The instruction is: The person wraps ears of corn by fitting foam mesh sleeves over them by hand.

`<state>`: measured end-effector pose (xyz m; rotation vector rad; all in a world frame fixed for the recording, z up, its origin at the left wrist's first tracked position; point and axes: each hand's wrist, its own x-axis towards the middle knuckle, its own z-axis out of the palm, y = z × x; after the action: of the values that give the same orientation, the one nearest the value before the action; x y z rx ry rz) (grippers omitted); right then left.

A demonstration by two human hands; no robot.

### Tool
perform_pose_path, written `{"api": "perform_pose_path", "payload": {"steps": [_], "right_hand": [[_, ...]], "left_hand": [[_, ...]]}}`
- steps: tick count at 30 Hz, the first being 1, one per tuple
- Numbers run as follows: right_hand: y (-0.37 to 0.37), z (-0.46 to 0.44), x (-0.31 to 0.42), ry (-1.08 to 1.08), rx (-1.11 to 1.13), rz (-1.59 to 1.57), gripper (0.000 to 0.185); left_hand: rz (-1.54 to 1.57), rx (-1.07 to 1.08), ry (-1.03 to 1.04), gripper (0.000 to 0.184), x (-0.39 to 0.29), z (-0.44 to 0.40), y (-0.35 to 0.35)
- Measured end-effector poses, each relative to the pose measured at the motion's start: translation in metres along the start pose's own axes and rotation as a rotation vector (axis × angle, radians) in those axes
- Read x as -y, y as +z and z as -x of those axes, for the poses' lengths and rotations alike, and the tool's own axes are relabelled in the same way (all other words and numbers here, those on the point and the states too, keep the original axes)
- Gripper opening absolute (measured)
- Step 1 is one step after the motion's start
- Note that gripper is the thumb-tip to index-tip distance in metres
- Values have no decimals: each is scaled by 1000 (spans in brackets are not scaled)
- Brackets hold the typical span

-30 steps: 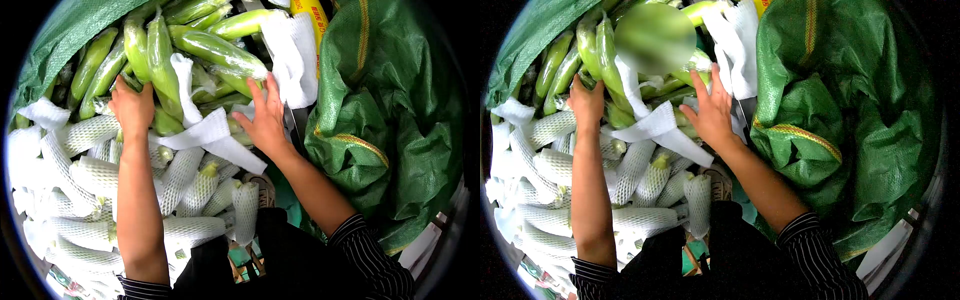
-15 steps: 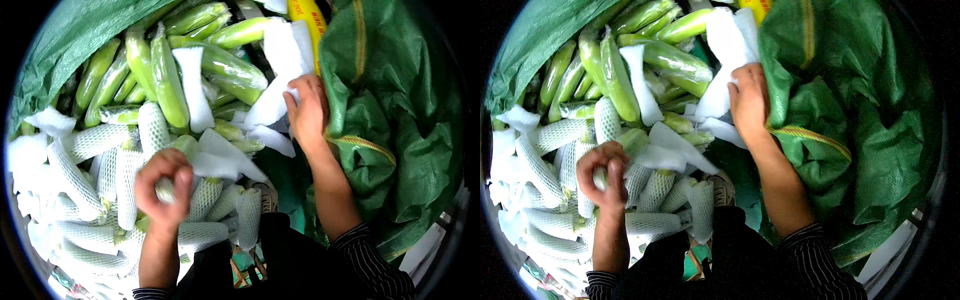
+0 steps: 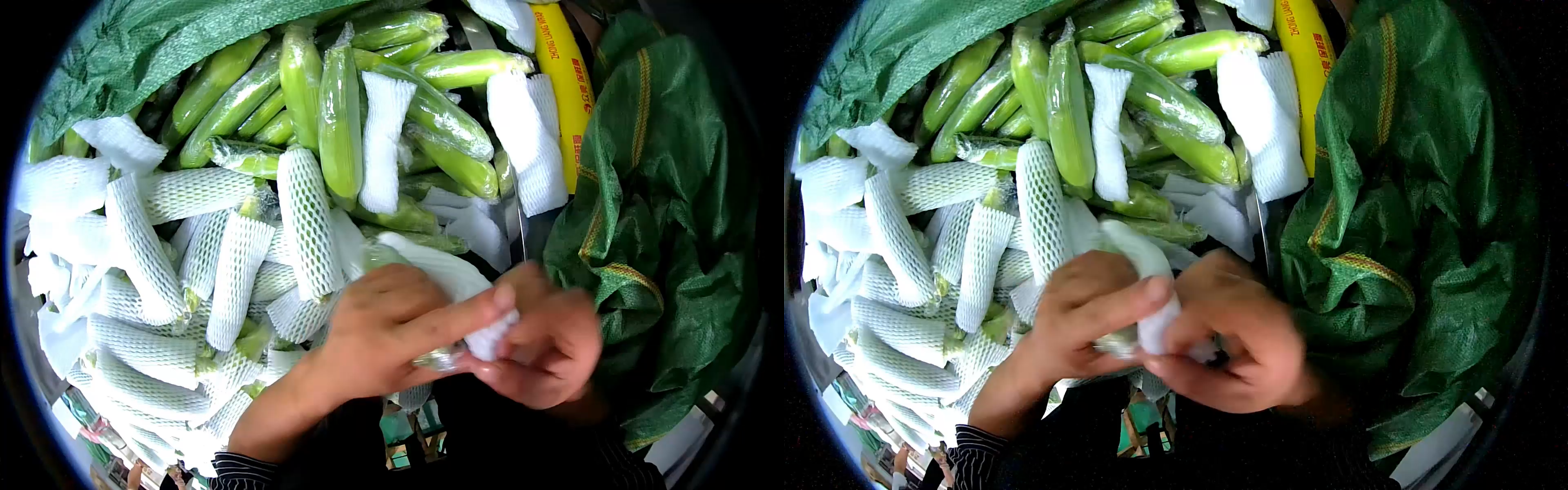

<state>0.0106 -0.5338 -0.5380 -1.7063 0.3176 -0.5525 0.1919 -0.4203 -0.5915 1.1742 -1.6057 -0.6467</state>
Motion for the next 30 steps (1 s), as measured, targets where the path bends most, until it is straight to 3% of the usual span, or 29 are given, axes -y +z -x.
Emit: {"api": "perform_pose_path", "payload": {"steps": [2,4,5,8,10,13,16,19,20,21,24,26,29,30], "right_hand": [[37,11,-4,275,-391,-486,35],[31,7,-11,408,-419,-788,35],[30,8,-12,399,-410,-827,31],[36,7,-16,432,-414,-838,22],[30,12,-32,363,-322,-986,27],[17,11,-56,216,-103,-651,58],[1,0,-59,124,80,383,47],[-1,-4,-77,-310,22,775,44],[-10,-4,-72,-504,3,774,42],[-13,-2,-70,-407,-102,492,43],[-9,12,-62,-102,-349,-370,46],[-13,22,-60,150,-463,-931,48],[-26,11,-74,757,-545,-1404,49],[-17,-5,-73,784,-514,-1201,45]], "left_hand": [[34,-117,-72,63,3,4,14],[21,-223,-85,66,5,10,15],[92,-234,-116,56,3,12,12],[38,-58,-95,43,7,4,1],[76,-267,-115,27,13,-6,14],[148,-262,-156,17,41,-9,4],[300,-348,-382,13,56,-14,-2],[322,-369,-352,25,66,-12,5],[319,-406,-330,28,70,-11,10],[210,-447,-237,39,70,-12,14],[-220,-167,84,39,72,-18,6],[-506,-53,-78,34,30,-25,10],[-300,-101,-204,35,18,-15,25],[-188,-115,-225,36,20,-11,30]]}}
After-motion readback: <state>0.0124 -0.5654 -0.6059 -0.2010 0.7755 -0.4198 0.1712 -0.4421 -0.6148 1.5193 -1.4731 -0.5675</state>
